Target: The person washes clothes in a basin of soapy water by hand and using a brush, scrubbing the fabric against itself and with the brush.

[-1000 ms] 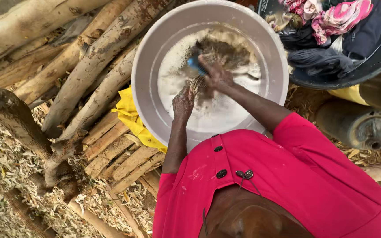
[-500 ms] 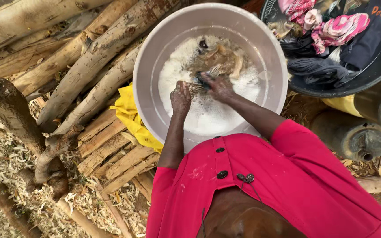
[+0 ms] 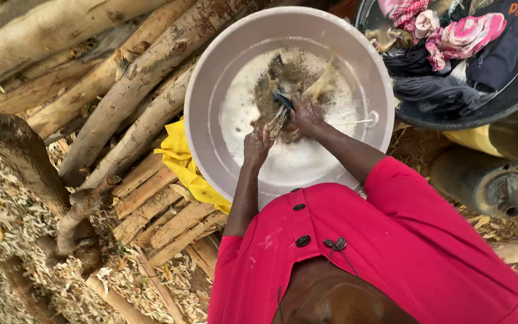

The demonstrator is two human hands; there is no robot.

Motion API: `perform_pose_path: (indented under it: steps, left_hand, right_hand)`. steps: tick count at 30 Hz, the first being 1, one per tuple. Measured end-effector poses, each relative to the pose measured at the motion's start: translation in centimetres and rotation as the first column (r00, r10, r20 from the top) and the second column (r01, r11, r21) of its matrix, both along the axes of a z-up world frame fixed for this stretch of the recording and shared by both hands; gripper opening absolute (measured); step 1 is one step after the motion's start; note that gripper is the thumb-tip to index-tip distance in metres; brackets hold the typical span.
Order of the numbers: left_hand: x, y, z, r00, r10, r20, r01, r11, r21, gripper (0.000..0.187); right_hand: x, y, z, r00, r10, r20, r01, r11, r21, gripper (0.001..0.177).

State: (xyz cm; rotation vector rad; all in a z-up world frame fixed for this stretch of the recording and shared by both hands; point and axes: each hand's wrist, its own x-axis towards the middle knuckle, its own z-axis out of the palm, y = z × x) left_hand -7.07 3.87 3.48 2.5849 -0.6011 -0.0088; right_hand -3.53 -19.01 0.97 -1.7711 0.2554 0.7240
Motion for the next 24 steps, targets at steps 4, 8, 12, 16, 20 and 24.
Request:
perform_pose_path:
  steps: [4,8,12,16,20,24]
  left_hand:
    - [1.1,0.5,5.6,0.943,0.004,-0.334,0.014,0.999,0.052,0.034]
    - [5.0,0.0,8.8,0.922,-0.032,-0.385,0.087,0.988,0.126,0.036]
    - [8.4,-0.4,5.2,0.961,0.234,-0.144,-0.263,0.937,-0.230,0.052]
    - [4.0,-3.6,-2.0,0.739,0.535,-0.409,-0.672,0.548,-0.498,0.072]
    - [0.4,-4.5,-3.8,0.244,-0.291,-0.925,-0.939,0.165,-0.300,0.065]
    - [2.6,-5.2,-1.1,0.466,-0.239,-0.852,-0.820,0.243,-0.517,0.061]
  right_hand:
    - [0.8,0.6,0.8,0.970,-0.006,0.243,-0.052,0.972,0.228,0.081]
    - [-0.4,0.0,3.0,0.978,0.190,-0.085,-0.067,0.674,0.736,0.062]
    - [-1.4,0.4,5.8,0.964,-0.064,-0.260,0.250,0.566,0.786,0.062]
    - [-1.2,0.2,5.7,0.892,-0.202,-0.403,0.451,0.430,0.782,0.055]
    - [-4.5,0.7,5.2,0.871,-0.169,-0.462,0.488,0.417,0.767,0.056]
    - [-5.4,-0.1,6.5,0.901,-0.224,-0.372,0.434,0.502,0.748,0.049]
